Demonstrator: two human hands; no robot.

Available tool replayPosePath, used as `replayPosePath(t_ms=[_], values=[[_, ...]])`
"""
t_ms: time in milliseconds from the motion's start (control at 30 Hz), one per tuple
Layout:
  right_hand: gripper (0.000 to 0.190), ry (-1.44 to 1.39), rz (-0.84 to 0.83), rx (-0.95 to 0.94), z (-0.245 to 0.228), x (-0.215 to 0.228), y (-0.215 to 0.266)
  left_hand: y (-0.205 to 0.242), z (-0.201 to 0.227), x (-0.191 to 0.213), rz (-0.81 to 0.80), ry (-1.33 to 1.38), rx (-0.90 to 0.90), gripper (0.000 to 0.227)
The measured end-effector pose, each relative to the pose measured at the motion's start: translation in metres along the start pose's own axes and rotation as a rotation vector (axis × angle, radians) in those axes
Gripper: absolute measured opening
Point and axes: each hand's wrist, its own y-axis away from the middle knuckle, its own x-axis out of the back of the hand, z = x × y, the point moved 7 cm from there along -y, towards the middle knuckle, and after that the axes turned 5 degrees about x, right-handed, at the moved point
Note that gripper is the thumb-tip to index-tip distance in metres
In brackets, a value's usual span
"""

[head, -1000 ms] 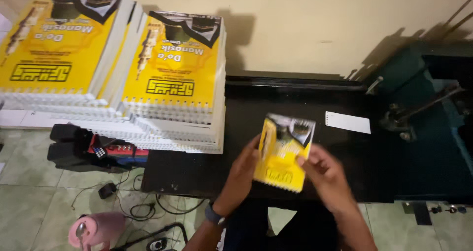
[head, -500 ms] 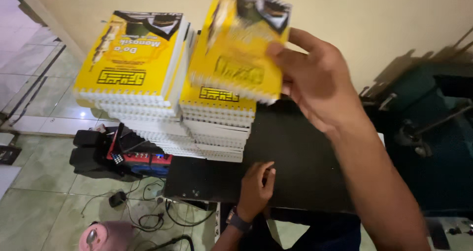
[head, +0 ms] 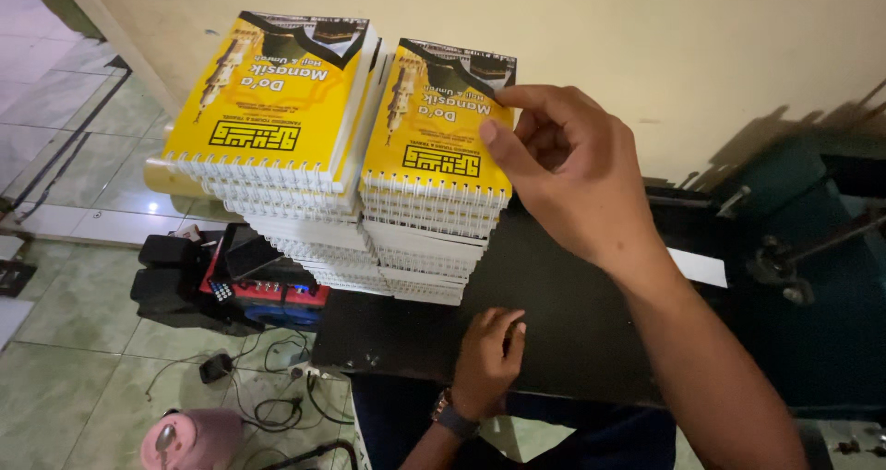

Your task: The person repeatedly picks up a stack of white paper sheets, folds them in half, and places a yellow spiral-bound booklet cover over them. They then place the assembled notebook onto a growing stack on the left side of the table.

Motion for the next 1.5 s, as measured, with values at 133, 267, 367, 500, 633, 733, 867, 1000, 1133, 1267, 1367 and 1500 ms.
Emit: replayPosePath(t_ms=[133, 267, 367, 500, 633, 733, 867, 1000, 1133, 1267, 1367, 1500], values=[[0.036, 0.02, -0.024, -0.008, -0.005, 0.0, 0.001, 0.001, -0.01, -0.006, -0.109, 0.073, 0.11, 0.038], [0.03, 0.029, -0.007, -0.079, -0.006, 0.001, 0.002, 0.0, -0.003, -0.003, -0.102, 0.043, 0.113, 0.036], [0.024, 0.031, 0.041, -0.02, -0.006, -0.001, 0.002, 0.001, 0.0, -0.003, -0.053, 0.002, 0.037, 0.031], [0.023, -0.061, 0.067, -0.05, -0.011, 0.0, 0.005, 0.001, -0.001, -0.004, -0.085, 0.027, 0.075, 0.035], [0.024, -0.12, 0.03, -0.172, -0.011, 0.002, 0.008, 0.003, 0.0, -0.003, -0.086, 0.028, 0.077, 0.036], [0.033, -0.105, -0.069, -0.098, -0.014, -0.001, 0.011, 0.001, 0.003, 0.002, -0.028, 0.011, 0.008, 0.032], [0.034, -0.106, -0.132, -0.013, -0.018, 0.001, 0.017, 0.0, 0.009, 0.002, -0.022, 0.006, -0.038, 0.028], [0.036, -0.075, -0.103, 0.042, -0.018, 0.003, 0.017, 0.003, -0.005, -0.007, -0.116, 0.018, 0.081, 0.039], [0.036, -0.124, -0.057, -0.056, -0.019, 0.002, 0.024, 0.002, -0.002, -0.007, -0.094, 0.015, 0.033, 0.036], [0.029, -0.089, -0.07, 0.218, -0.037, 0.001, 0.024, 0.003, 0.006, -0.001, -0.011, -0.031, -0.064, 0.03], [0.035, -0.026, -0.096, 0.31, -0.033, 0.002, 0.032, 0.001, 0.012, 0.001, -0.008, -0.027, -0.071, 0.029], [0.041, 0.025, 0.035, 0.278, -0.009, 0.025, 0.068, 0.003, 0.0, -0.009, -0.125, -0.053, 0.06, 0.029]])
